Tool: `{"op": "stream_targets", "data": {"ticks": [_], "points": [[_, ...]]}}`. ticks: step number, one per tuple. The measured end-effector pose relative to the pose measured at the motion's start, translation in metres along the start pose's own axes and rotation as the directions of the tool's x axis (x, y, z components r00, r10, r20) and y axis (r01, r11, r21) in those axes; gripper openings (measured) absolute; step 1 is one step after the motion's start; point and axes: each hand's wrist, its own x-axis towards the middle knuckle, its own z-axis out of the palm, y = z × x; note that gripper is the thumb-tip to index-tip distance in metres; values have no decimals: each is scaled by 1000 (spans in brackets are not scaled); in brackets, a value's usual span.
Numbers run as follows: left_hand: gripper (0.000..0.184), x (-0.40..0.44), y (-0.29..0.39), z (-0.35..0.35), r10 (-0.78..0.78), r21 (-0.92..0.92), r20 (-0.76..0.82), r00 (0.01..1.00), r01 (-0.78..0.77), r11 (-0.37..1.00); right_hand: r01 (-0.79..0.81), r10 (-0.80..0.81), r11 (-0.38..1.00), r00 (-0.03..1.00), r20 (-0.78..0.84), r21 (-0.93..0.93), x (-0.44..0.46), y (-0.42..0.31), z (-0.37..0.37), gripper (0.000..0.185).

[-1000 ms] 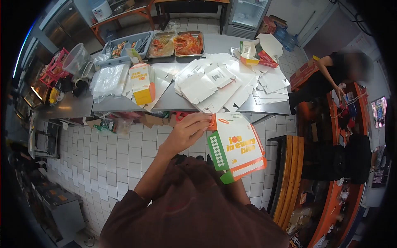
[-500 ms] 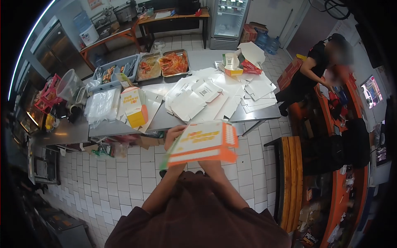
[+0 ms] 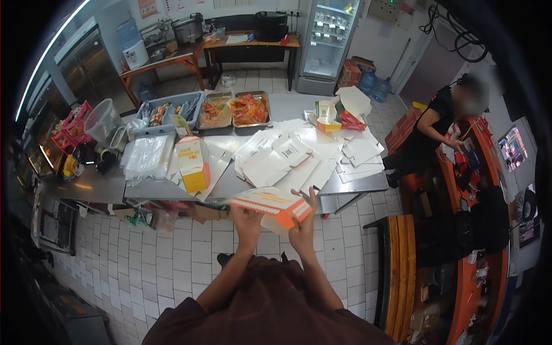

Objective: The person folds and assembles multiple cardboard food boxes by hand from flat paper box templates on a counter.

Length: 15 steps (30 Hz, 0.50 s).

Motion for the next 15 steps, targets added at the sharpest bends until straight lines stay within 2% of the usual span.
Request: {"op": "stream_targets", "data": {"ticks": [1, 2, 4, 5, 6, 7, 9, 11, 12, 15], "points": [[30, -9, 4, 3, 79, -97, -80, 994, -86, 991, 1, -2, 1000, 1000, -30, -28, -1, 6, 1, 77], [33, -17, -2, -6, 58, -8, 34, 998, -58, 998, 117, -135, 975, 987, -87, -187, -1, 13, 2, 68], [38, -21, -11, -18, -8, 174, 256, 967, -38, 984, 226, -207, 894, 974, 92, -387, 0, 5, 1, 62], [38, -16, -12, -16, -49, 113, 320, 946, 13, 994, 281, -220, 834, 959, 180, -475, 0, 2, 1, 60], [38, -11, -4, -12, -91, 58, 385, 918, 74, 996, 324, -264, 790, 946, 188, -520, 0, 4, 8, 48], [38, -7, 1, -9, -127, 9, 450, 884, 138, 990, 379, -295, 752, 925, 238, -539, -1, 5, 7, 44], [30, 8, -4, -13, -186, 232, 365, 912, 105, 967, 490, -360, 666, 871, 334, -562, -1, 7, 7, 37], [29, 23, 2, -24, -262, 497, 326, 908, 71, 865, 482, -394, 708, 876, 279, -516, -6, 27, 3, 27], [26, 25, 16, -22, -252, 523, 305, 919, 59, 850, 478, -409, 728, 878, 249, -491, -7, 29, 4, 23], [22, 28, -6, -30, -25, 412, 350, 936, -130, 902, 286, -251, 861, 958, 138, -421, -13, 24, 6, 12]]}}
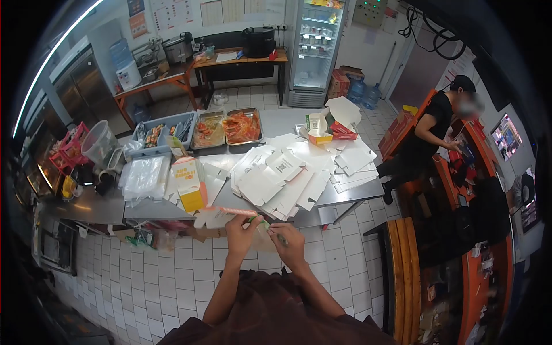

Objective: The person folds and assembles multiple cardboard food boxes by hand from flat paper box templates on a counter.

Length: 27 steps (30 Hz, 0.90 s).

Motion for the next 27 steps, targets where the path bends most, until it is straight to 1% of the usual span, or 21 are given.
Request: {"op": "stream_targets", "data": {"ticks": [1, 2, 3, 4, 5, 6, 7, 9, 10, 12, 13, 14, 15, 16, 18, 21, 24, 26, 27], "points": [[22, -3, -5, 2, 85, 43, -29, 996, -84, 996, -106, 111, 981, 993, -25, 161, 3, -5, 0, 10], [22, -9, -9, 6, 168, 87, -53, 984, -163, 983, -205, 226, 925, 974, -30, 320, 6, -12, -1, 7], [23, -19, -15, 8, 247, 133, -71, 966, -236, 962, -294, 340, 833, 940, -15, 469, 7, -16, -1, 5], [28, -30, -50, 16, 273, 170, 23, 962, -273, 947, -333, 388, 802, 921, -10, 496, 6, -15, -2, 6], [34, -41, -106, 29, 296, 202, 116, 948, -314, 928, -367, 433, 770, 902, -4, 523, 8, -12, -5, 6], [45, -52, -120, 28, 351, 345, 236, 906, -416, 842, -400, 476, 734, 879, 4, 548, 8, -10, -7, 7], [56, -61, -124, 25, 399, 451, 353, 846, -527, 720, -397, 469, 749, 883, -2, 531, 9, -11, -9, 8], [57, -64, -126, 23, 262, 333, 229, 938, -328, 884, -386, 454, 777, 891, -18, 497, 13, -14, -12, 10], [57, -64, -122, 23, 178, 257, 179, 968, -221, 941, -361, 423, 809, 906, -33, 463, 13, -14, -12, 10], [58, -67, -115, 28, -11, 80, 105, 994, 2, 997, -312, 361, 867, 931, -58, 389, 13, -12, -15, 11], [58, -68, -103, 31, -113, -15, 81, 990, 115, 993, -313, 359, 875, 931, -60, 370, 13, -15, -18, 11], [57, -66, -91, 35, -191, -212, 70, 979, 202, 956, -312, 354, 883, 933, -62, 352, 15, -20, -22, 12], [56, -62, -74, 39, -268, -416, 60, 962, 268, 869, -307, 347, 891, 936, -64, 333, 17, -22, -24, 12], [56, -59, -57, 43, -343, -593, 49, 938, 304, 746, -280, 310, 916, 948, -66, 287, 16, -23, -25, 13], [56, -55, -47, 47, -344, -719, 88, 935, 298, 627, -219, 234, 957, 970, -63, 190, 14, -24, -29, 15], [58, -55, -31, 51, -386, -779, 100, 917, 314, 543, -129, 129, 992, 992, 12, -13, 13, -34, -37, 21], [52, -61, -56, 56, -382, -717, 19, 924, 279, 639, -15, 15, 999, 1000, -18, -31, 14, -40, -33, 24], [52, -73, -60, 58, -135, -489, -52, 990, 93, 867, 27, -31, 999, 994, -103, -36, 13, -27, -30, 24], [51, -82, -57, 58, -6, -350, -55, 998, -14, 937, 45, -50, 998, 988, -147, -37, 10, -18, -28, 24]]}}
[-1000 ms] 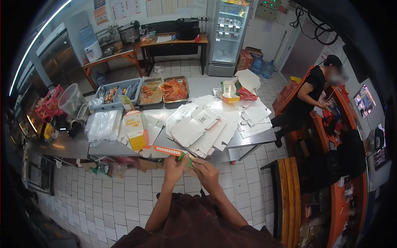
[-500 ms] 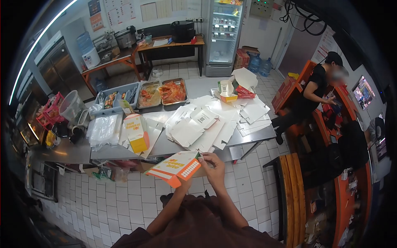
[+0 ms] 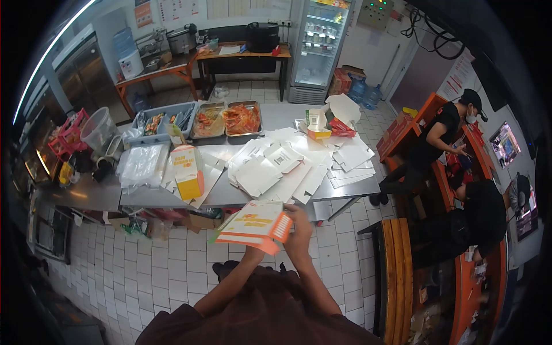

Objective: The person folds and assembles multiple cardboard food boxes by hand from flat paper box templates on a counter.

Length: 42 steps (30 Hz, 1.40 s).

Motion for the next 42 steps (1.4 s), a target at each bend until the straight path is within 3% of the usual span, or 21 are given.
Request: {"op": "stream_targets", "data": {"ticks": [3, 4, 5, 7, 10, 11, 13, 14, 16, 17, 18, 21, 22, 24, 27, 30, 35, 38, 42], "points": [[51, -11, 17, 0, 317, 394, 224, 922, -383, 835, -103, 129, 962, 987, -90, 253, -5, 33, -5, 26], [51, -9, 36, 1, 384, 492, 322, 865, -499, 713, -136, 189, 923, 975, -115, 361, -4, 26, 0, 39], [52, -3, 57, -2, 343, 272, 335, 878, -439, 856, -179, 218, 914, 973, -70, 363, -1, 20, -3, 44], [45, 4, 108, 15, 351, 312, 8, 936, -336, 889, -267, 280, 895, 960, 17, 358, 11, -3, -19, 53], [45, 36, 102, 19, 145, -3, -214, 966, -149, 989, -205, 133, 921, 965, 228, 331, -3, 23, -18, 60], [46, 42, 91, 12, 153, -18, -19, 988, -154, 988, -208, 123, 914, 960, 250, 348, -7, 27, -11, 58], [48, 51, 72, -11, 157, -50, 363, 919, -149, 988, -207, 104, 876, 963, 248, 435, -18, 34, 8, 51], [45, 54, 68, -15, 354, 16, 415, 838, -396, 918, -199, 96, 841, 970, 222, 503, -25, 36, 13, 46], [40, 23, 37, -16, 9, -100, 153, 988, 6, 995, -569, 527, 639, 814, 243, 518, -46, 35, 8, 49], [37, 10, 27, -16, -196, -195, 41, 980, 200, 960, -645, 644, 575, 736, 208, 503, -44, 29, 9, 50], [35, 16, 54, -5, -246, -175, -5, 969, 241, 955, -709, 748, 496, 642, 169, 502, -42, 22, 10, 51], [30, 28, 57, -8, -250, -75, -76, 965, 245, 967, -769, 751, 456, 602, 271, 448, -23, 16, 9, 49], [22, 34, 56, -11, -218, -73, -181, 959, 208, 975, -735, 702, 546, 663, 260, 402, -22, 18, 8, 46], [17, 48, 62, -30, -269, -114, -129, 954, 255, 960, -637, 582, 712, 771, 260, 294, -18, 22, 4, 40], [14, 60, 62, -48, -266, -191, -41, 963, 254, 948, -674, 618, 652, 738, 272, 348, -6, 14, 9, 37], [14, 65, 71, -61, -296, -301, 57, 953, 299, 905, -514, 527, 788, 848, 63, 339, -14, 35, 35, 30], [14, 62, 71, -88, -447, -394, 108, 888, 451, 801, -528, 490, 741, 848, 204, 414, 8, 23, 54, 28], [14, 65, 84, -98, -447, -564, 101, 889, 422, 710, -542, 481, 729, 840, 251, 417, 15, 27, 74, 28], [17, 75, 75, -124, -451, -616, 129, 883, 428, 661, -613, 537, 663, 789, 298, 430, 34, 3, 101, 34]]}}
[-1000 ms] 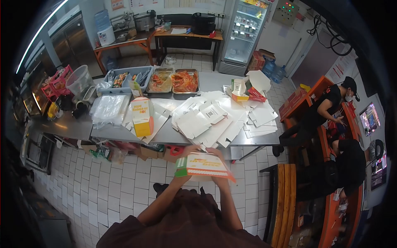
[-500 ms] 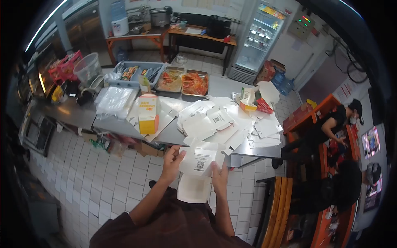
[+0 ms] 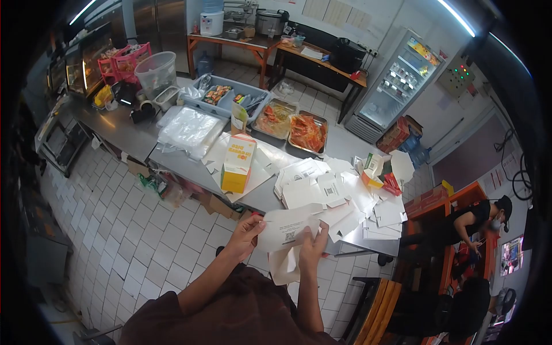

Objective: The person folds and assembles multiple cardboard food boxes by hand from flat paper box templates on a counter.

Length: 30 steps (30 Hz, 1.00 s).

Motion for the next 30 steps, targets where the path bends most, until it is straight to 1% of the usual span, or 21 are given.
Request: {"op": "stream_targets", "data": {"ticks": [3, 5, 8, 9, 11, 12, 13, 14, 15, 16, 17, 19, 20, 21, 22, 23, 24, 25, 27, 28, 30], "points": [[21, 12, 14, -16, 8, 5, 92, 996, -8, 1000, 10, -9, 998, 1000, -1, 69, 9, -10, 32, 38], [25, 21, 20, -31, 47, 11, 191, 981, -50, 999, 90, -90, 996, 995, -38, 11, 21, -4, 46, 37], [33, 16, 66, -4, 27, -84, 148, 989, -15, 996, 161, -163, 985, 986, -25, -67, 33, -4, 65, 33], [35, 23, 74, -10, 17, -141, 267, 964, 22, 990, 179, -181, 980, 983, -10, -85, 37, -5, 71, 31], [39, 36, 85, -38, 12, -226, 493, 870, 115, 967, 204, -160, 959, 962, 219, -196, 44, -15, 73, 26], [40, 45, 95, -45, -147, -94, 503, 852, 223, 970, 222, -134, 943, 935, 330, -246, 45, -21, 75, 23], [38, 46, 100, -49, -216, 117, 443, 870, 183, 976, 275, -139, 913, 904, 403, -300, 44, -27, 82, 21], [36, 49, 103, -50, -272, 325, 367, 889, 152, 933, 326, -135, 879, 870, 474, -348, 42, -33, 90, 20], [35, 50, 112, -41, -312, 520, 282, 907, 128, 844, 380, -125, 839, 831, 542, -389, 40, -37, 98, 19], [32, 54, 113, -39, -224, 566, 315, 922, 8, 825, 428, -185, 816, 830, 526, -388, 38, -37, 107, 20], [34, 53, 120, -37, -140, 631, 255, 957, -55, 774, 415, -170, 809, 843, 510, -416, 37, -36, 113, 19], [43, 38, 138, -25, 41, 753, 153, 987, -144, 642, 378, -132, 794, 872, 472, -476, 34, -35, 120, 19], [29, 30, 143, -19, 135, 730, 194, 972, -235, 642, 349, -121, 806, 888, 444, -478, 33, -34, 123, 18], [24, 31, 143, -29, 209, 735, 333, 919, -392, 553, 313, -104, 819, 905, 412, -480, 33, -31, 127, 17], [20, 39, 143, -43, 262, 712, 469, 843, -537, 452, 275, -85, 833, 922, 379, -481, 33, -28, 130, 17], [17, 44, 146, -53, 295, 661, 598, 746, -666, 344, 264, -108, 861, 930, 350, -434, 32, -25, 134, 16], [16, 45, 150, -56, 243, 647, 557, 794, -598, 472, 251, -128, 887, 940, 316, -388, 31, -22, 137, 15], [15, 42, 158, -56, 203, 645, 534, 821, -550, 530, 245, -151, 908, 948, 279, -340, 30, -19, 141, 15], [14, 35, 172, -53, 123, 632, 490, 863, -449, 632, 261, -142, 870, 945, 295, -418, 26, -28, 150, 14], [14, 34, 170, -56, 141, 649, 435, 889, -418, 636, 275, -141, 848, 941, 307, -453, 26, -32, 156, 14], [20, 31, 175, -57, 226, 718, 362, 904, -425, 551, 271, -153, 885, 938, 312, -378, 24, -28, 165, 13]]}}
